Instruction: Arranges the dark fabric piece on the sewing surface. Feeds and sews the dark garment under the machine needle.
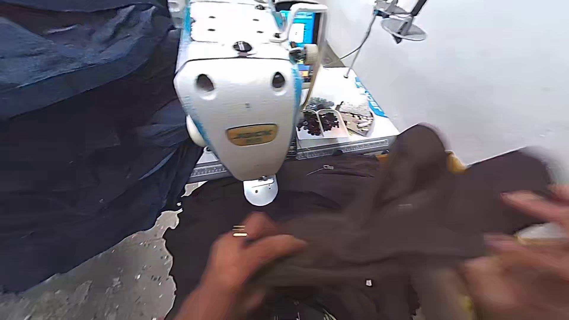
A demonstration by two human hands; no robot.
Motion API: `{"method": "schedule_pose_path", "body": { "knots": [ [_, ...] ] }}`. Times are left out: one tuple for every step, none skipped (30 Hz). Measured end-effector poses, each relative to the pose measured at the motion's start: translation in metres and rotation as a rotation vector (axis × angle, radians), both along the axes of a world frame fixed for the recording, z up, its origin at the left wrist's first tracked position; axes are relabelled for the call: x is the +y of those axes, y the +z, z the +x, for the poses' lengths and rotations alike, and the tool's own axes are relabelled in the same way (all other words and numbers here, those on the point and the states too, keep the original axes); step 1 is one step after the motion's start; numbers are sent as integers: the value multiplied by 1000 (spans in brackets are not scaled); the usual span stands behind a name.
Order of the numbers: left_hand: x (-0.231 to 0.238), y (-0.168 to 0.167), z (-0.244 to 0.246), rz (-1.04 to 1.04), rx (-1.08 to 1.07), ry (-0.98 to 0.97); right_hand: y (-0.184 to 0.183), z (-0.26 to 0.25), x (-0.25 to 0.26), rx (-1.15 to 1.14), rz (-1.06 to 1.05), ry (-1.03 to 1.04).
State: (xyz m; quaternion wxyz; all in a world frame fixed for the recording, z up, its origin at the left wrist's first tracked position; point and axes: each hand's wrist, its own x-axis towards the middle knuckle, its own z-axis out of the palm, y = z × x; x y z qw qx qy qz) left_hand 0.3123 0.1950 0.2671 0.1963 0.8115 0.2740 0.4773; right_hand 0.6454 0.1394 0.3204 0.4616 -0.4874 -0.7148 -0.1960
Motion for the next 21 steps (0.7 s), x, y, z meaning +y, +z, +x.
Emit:
{"method": "schedule_pose_path", "body": {
  "knots": [
    [-2,-8,-37,42,71,178,-32,-21,6,-45,-97,79],
    [-6,-20,-74,58,170,342,-68,-52,12,-44,-179,169],
    [-10,-36,-110,51,309,473,-105,-83,14,-29,-262,271],
    [-18,-54,-141,0,467,548,-137,-109,12,-52,-362,384],
    [-26,-70,-166,-101,609,553,-163,-126,10,-106,-474,505],
    [-34,-79,-183,-262,702,516,-181,-137,11,-170,-549,598],
    [-42,-85,-191,-394,758,490,-191,-144,14,-178,-583,662],
    [-51,-88,-193,-463,770,461,-192,-146,18,-123,-598,702],
    [-58,-89,-191,-462,757,435,-188,-146,22,-27,-596,713],
    [-61,-87,-183,-406,739,419,-181,-145,26,72,-579,688],
    [-60,-83,-170,-359,685,415,-173,-143,32,149,-563,634],
    [-55,-77,-153,-324,610,411,-165,-139,40,206,-560,561],
    [-49,-73,-134,-291,526,405,-158,-135,48,252,-575,493],
    [-43,-71,-114,-278,451,390,-154,-131,54,290,-608,437],
    [-38,-73,-95,-277,396,357,-152,-128,58,320,-651,403],
    [-34,-76,-77,-282,369,314,-152,-126,60,330,-694,389],
    [-31,-79,-61,-291,358,263,-153,-124,58,317,-732,385],
    [-28,-83,-45,-316,357,206,-154,-122,55,273,-766,389],
    [-25,-84,-32,-359,365,148,-155,-121,51,197,-802,390],
    [-22,-85,-23,-404,375,101,-156,-121,48,113,-833,400],
    [-20,-87,-17,-433,372,66,-158,-123,44,59,-846,424]
  ]
}}
